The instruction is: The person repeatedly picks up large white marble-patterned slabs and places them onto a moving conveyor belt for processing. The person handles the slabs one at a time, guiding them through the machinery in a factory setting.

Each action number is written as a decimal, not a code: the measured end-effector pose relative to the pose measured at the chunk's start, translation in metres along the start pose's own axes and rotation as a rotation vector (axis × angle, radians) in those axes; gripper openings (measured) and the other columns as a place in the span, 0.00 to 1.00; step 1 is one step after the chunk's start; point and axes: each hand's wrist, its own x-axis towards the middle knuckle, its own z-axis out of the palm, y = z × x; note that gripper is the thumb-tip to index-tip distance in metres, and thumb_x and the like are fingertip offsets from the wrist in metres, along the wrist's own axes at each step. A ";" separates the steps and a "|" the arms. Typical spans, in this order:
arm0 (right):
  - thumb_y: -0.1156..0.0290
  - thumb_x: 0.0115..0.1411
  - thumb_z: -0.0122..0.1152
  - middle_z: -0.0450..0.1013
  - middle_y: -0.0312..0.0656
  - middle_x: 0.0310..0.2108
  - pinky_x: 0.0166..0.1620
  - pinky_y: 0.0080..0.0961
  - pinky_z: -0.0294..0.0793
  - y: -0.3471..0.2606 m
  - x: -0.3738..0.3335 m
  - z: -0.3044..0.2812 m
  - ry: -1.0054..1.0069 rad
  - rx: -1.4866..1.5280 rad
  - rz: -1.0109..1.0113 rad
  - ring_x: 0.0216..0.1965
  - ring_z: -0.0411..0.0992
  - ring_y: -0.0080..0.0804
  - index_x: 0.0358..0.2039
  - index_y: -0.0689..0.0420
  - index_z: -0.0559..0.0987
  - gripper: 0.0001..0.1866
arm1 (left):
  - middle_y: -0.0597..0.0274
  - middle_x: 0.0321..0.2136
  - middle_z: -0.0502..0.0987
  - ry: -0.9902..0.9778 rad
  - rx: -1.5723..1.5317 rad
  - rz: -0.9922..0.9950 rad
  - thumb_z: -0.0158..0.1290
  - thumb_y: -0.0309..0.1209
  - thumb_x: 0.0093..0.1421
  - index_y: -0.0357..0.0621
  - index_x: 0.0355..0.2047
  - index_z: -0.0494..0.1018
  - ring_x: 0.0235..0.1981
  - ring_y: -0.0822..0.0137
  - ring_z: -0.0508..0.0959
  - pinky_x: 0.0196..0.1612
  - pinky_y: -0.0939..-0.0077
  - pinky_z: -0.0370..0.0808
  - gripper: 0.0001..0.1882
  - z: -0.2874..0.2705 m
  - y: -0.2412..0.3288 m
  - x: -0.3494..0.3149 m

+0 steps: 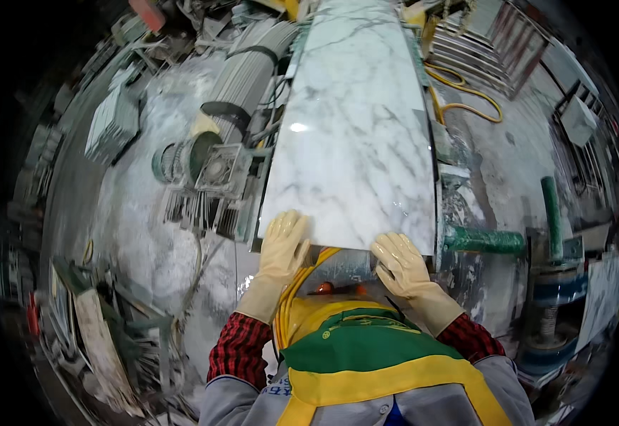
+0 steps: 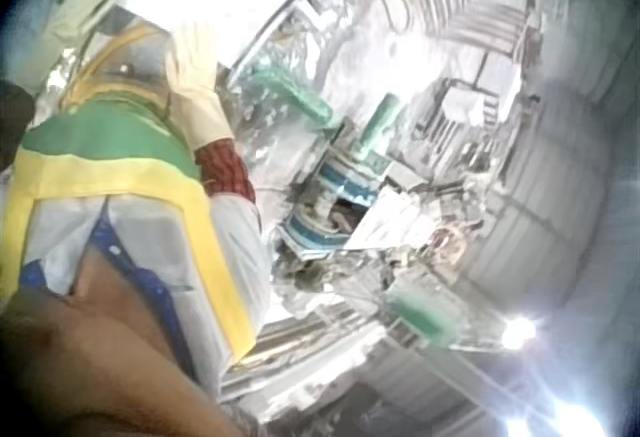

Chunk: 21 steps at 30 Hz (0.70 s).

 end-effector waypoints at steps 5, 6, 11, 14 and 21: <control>0.72 0.61 0.62 0.77 0.52 0.58 0.68 0.51 0.71 -0.019 -0.020 -0.017 0.047 -0.093 0.213 0.62 0.73 0.57 0.55 0.61 0.80 0.21 | 0.42 0.75 0.66 -0.059 0.148 0.083 0.54 0.48 0.74 0.48 0.74 0.68 0.74 0.37 0.65 0.78 0.43 0.56 0.33 0.032 -0.032 0.045; 0.72 0.61 0.61 0.77 0.53 0.57 0.67 0.50 0.71 -0.021 -0.026 -0.017 0.127 -0.175 0.243 0.61 0.73 0.57 0.54 0.62 0.80 0.20 | 0.41 0.75 0.66 -0.063 0.129 0.098 0.53 0.48 0.75 0.48 0.74 0.68 0.74 0.36 0.65 0.78 0.42 0.56 0.33 0.034 -0.035 0.058; 0.74 0.57 0.59 0.74 0.54 0.56 0.63 0.52 0.71 -0.025 -0.030 -0.015 0.059 -0.171 0.387 0.59 0.71 0.60 0.53 0.63 0.78 0.21 | 0.43 0.74 0.67 -0.040 0.076 0.120 0.52 0.50 0.75 0.50 0.73 0.69 0.75 0.36 0.64 0.78 0.43 0.57 0.31 0.038 -0.054 0.093; 0.73 0.58 0.61 0.73 0.55 0.59 0.65 0.54 0.69 -0.029 -0.033 0.000 0.118 -0.245 0.419 0.61 0.69 0.63 0.56 0.63 0.77 0.24 | 0.44 0.74 0.68 -0.057 0.035 0.141 0.54 0.48 0.74 0.50 0.72 0.70 0.75 0.38 0.64 0.78 0.42 0.57 0.31 0.033 -0.056 0.103; 0.68 0.63 0.65 0.71 0.56 0.69 0.74 0.59 0.61 -0.028 -0.055 0.042 0.247 -0.343 0.498 0.70 0.66 0.68 0.68 0.57 0.76 0.32 | 0.45 0.74 0.68 -0.056 0.001 0.200 0.55 0.48 0.72 0.51 0.73 0.70 0.75 0.38 0.64 0.79 0.42 0.55 0.32 0.036 -0.072 0.125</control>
